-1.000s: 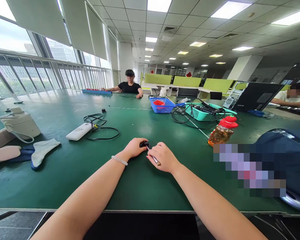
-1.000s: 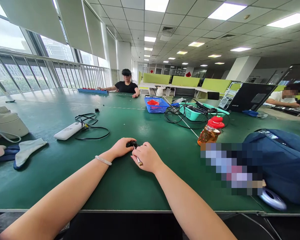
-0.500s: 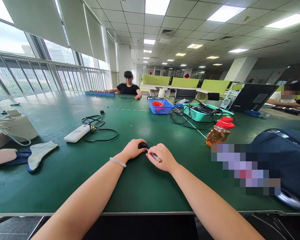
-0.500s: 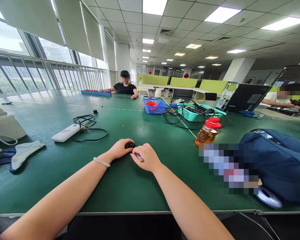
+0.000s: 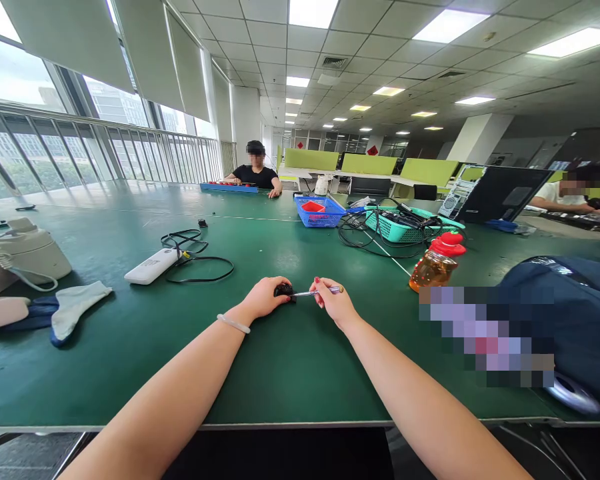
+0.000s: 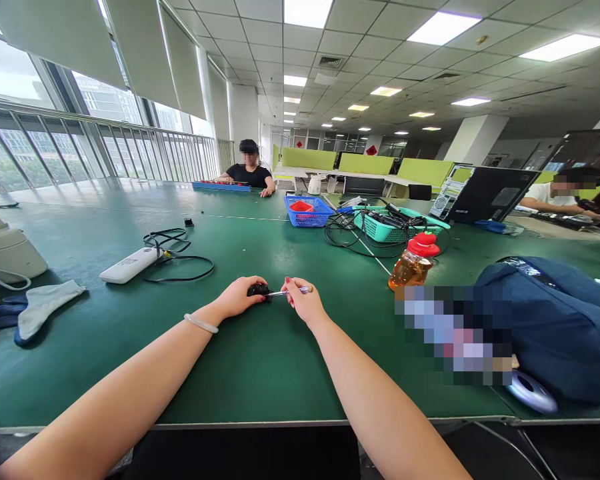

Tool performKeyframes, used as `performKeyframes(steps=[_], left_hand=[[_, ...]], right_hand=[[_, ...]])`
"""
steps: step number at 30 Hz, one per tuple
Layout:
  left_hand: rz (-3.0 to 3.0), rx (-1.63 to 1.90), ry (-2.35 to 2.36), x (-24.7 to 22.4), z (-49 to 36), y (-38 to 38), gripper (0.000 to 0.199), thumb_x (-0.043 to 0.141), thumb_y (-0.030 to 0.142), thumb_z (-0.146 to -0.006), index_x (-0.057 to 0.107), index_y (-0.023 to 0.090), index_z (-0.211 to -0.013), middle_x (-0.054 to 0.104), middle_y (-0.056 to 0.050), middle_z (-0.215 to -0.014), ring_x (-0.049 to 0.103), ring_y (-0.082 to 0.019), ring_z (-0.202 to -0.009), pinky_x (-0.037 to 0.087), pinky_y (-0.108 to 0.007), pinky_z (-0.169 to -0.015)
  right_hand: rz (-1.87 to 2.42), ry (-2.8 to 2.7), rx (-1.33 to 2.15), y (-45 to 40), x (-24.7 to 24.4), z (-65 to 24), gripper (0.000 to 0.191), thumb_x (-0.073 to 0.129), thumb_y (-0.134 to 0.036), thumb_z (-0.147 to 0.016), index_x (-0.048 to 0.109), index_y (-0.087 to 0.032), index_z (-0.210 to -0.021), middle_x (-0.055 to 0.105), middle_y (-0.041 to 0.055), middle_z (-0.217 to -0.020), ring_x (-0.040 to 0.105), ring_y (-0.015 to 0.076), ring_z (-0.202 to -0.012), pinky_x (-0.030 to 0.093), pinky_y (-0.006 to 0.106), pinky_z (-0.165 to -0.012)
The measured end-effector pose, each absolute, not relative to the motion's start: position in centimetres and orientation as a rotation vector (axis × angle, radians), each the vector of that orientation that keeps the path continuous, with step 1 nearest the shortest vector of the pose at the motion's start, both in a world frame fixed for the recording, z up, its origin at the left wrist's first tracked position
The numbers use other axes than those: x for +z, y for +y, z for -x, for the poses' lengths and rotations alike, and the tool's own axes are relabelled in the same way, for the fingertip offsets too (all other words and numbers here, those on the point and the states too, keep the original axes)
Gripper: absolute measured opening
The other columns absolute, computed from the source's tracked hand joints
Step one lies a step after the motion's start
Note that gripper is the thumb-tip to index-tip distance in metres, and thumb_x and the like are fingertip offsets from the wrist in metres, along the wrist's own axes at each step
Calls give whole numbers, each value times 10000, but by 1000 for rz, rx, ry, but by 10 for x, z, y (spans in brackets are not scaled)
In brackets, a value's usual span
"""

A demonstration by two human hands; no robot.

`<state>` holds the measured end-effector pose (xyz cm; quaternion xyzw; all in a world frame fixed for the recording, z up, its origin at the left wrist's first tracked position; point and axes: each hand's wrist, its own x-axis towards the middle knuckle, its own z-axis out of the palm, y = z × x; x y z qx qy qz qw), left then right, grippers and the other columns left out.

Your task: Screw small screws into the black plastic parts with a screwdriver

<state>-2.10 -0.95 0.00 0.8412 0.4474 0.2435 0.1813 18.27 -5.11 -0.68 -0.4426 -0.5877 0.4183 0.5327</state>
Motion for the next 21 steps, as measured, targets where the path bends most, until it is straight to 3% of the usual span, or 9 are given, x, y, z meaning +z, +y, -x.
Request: performKeyframes(steps=[8, 14, 21], left_hand=[[-2364, 689, 1276, -1, 20, -8, 297, 664, 320, -756, 659, 237, -1041, 708, -38, -1047, 645, -235, -968, 507, -350, -883], [-2350, 685, 1291, -1, 20, -8, 302, 681, 334, -752, 655, 235, -1036, 711, -33, -1020, 655, -221, -926, 517, -334, -849], [-2355, 684, 1311, -2, 21, -8, 314, 688, 345, -740, 649, 233, -1031, 699, -34, -1024, 641, -231, -944, 510, -344, -849]], right_hand=[[1010, -1345, 1025, -52, -6, -182, 486, 617, -664, -746, 599, -196, -615, 463, -26, -514, 413, 100, -459, 343, 251, -445], [991, -1357, 1029, -52, -4, -180, 375, 685, -560, -711, 563, -207, -743, 516, -42, -544, 457, 109, -472, 416, 265, -491], [1076, -1362, 953, -49, -7, -184, 276, 662, -463, -733, 579, -202, -760, 517, -43, -552, 435, 104, -467, 386, 256, -488]])
